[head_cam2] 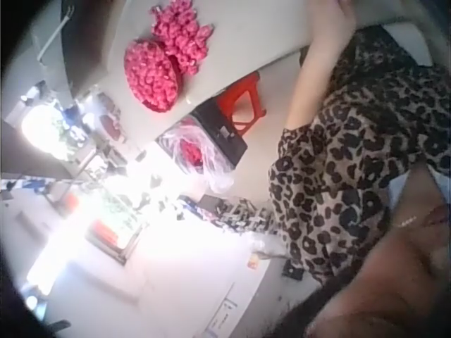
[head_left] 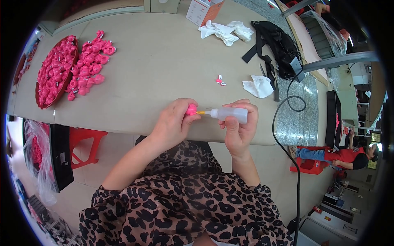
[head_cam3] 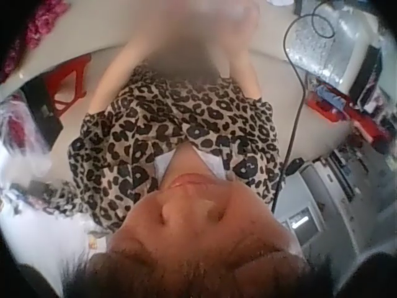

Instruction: The person glues small decorative parts onto pink toy heads using a glue bottle.

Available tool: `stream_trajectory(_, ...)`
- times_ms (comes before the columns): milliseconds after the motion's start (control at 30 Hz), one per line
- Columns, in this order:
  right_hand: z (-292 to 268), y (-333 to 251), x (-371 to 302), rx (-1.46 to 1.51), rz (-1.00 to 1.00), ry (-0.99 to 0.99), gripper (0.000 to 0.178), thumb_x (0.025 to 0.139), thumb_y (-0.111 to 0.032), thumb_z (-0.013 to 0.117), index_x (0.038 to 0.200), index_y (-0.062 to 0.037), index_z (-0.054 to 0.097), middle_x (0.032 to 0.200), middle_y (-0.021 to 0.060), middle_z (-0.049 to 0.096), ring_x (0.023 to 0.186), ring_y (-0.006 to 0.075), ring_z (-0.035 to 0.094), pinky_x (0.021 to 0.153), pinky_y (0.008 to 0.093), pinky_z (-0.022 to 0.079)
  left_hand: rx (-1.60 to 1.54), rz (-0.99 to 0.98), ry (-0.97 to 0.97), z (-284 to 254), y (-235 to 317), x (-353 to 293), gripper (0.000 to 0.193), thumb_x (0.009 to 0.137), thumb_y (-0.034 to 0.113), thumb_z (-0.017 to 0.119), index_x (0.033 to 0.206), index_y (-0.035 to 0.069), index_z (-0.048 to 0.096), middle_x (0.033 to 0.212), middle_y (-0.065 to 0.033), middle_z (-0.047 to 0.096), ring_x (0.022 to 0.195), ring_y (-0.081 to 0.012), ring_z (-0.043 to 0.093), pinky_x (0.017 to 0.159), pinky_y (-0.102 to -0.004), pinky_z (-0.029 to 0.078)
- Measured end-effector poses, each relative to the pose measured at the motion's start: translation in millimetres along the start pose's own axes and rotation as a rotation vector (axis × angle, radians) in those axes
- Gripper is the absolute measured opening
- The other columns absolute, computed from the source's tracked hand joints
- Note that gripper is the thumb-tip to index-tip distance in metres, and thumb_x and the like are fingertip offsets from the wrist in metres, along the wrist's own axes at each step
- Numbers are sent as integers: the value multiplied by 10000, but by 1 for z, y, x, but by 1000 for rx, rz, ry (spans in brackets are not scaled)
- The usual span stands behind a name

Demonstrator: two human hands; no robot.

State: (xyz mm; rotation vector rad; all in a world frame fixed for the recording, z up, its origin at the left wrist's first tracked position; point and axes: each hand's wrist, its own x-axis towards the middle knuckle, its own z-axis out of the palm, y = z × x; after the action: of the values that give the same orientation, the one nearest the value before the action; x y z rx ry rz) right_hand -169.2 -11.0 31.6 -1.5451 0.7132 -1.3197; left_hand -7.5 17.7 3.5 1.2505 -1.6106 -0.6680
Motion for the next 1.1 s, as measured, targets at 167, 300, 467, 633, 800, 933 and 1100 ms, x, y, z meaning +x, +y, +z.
stream_trajectory(167,-4,-3,5,-318,-292,-101,323,749,-133,625,965,-13,417,857,121,504,654,181,495,549,257,420,25,20,-3,0,0,1,195,772,80,566,932,5,483,767,-128,504,642,-240,503,577,-292,421)
stream_trajectory(300,0,-14,7,-508,-476,-207,437,633,-116,717,969,-24,454,837,118,535,640,227,519,501,274,427,37,45,11,1,-2,0,195,769,65,553,940,9,478,783,-131,509,657,-250,509,585,-298,428)
stream_trajectory(467,2,-17,5,-576,-521,-218,446,607,-113,734,953,-33,464,832,112,537,621,216,531,466,269,431,38,63,10,2,-2,0,189,778,67,535,948,10,472,799,-129,514,665,-251,509,590,-299,431)
stream_trajectory(633,3,-17,4,-588,-523,-206,452,597,-104,738,950,-34,464,830,112,537,620,215,536,465,267,436,45,85,14,2,-4,0,186,790,83,530,952,13,470,805,-127,513,662,-250,509,585,-299,431)
stream_trajectory(800,2,-16,5,-583,-534,-204,465,588,-89,740,956,-33,461,825,110,541,615,215,537,464,266,437,39,72,9,1,-2,-1,189,790,83,531,956,14,469,797,-127,510,659,-248,507,583,-299,430)
stream_trajectory(933,2,-17,5,-597,-536,-207,472,586,-83,740,960,-32,459,823,110,542,615,215,537,464,266,437,46,67,-2,1,-2,-1,191,788,79,532,957,16,471,797,-126,510,660,-249,507,583,-300,429)
stream_trajectory(1100,2,-17,4,-583,-522,-196,469,593,-90,739,963,-29,458,828,112,543,626,221,537,476,271,438,56,85,5,1,-3,0,194,782,75,536,954,13,473,799,-128,510,663,-250,509,586,-302,430)
